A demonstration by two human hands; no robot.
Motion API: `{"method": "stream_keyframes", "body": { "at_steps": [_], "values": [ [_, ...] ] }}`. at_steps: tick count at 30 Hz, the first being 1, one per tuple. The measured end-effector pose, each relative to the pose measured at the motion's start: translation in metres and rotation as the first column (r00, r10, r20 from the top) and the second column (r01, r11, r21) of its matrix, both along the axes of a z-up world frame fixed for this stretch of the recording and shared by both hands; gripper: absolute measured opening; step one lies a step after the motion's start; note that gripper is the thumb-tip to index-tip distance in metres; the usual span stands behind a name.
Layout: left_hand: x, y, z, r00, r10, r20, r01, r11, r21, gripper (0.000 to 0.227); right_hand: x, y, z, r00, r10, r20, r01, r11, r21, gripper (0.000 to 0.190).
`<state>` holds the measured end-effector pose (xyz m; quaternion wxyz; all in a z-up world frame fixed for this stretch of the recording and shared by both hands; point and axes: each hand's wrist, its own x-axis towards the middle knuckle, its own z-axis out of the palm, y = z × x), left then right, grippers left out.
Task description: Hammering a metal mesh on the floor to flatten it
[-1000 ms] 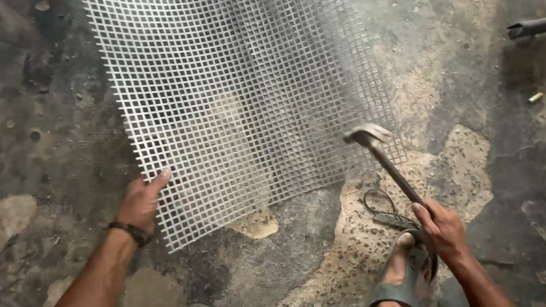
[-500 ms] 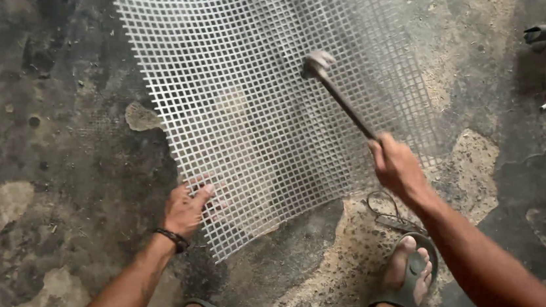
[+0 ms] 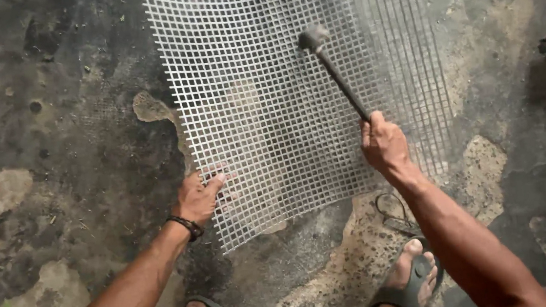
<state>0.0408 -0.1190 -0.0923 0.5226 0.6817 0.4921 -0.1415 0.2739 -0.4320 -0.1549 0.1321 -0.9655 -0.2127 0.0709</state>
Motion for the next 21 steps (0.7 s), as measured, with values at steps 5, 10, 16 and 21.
{"method": "stream_keyframes", "body": {
  "at_steps": [5, 10, 16, 21],
  "values": [
    [-0.015, 0.012, -0.026, 0.996, -0.075, -0.052, 0.078, 0.995, 0.056, 0.032, 0.002, 0.000, 0.013, 0.998, -0.032, -0.055, 0.032, 0.999, -0.010, 0.023],
    [-0.004, 0.002, 0.012, 0.997, -0.071, -0.014, 0.072, 0.996, 0.051, 0.034, 0.005, -0.017, -0.006, 0.995, -0.055, -0.088, 0.049, 0.997, -0.061, 0.028],
    [0.014, -0.021, 0.046, 0.999, -0.016, 0.044, 0.013, 0.997, 0.070, 0.033, 0.006, -0.015, -0.016, 0.999, -0.013, -0.045, 0.014, 1.000, 0.014, 0.020],
    [0.006, -0.020, 0.034, 0.971, 0.111, 0.212, -0.112, 0.994, -0.007, 0.017, -0.001, -0.014, -0.001, 1.000, 0.009, -0.001, -0.009, 0.997, 0.073, 0.022]
  ]
}}
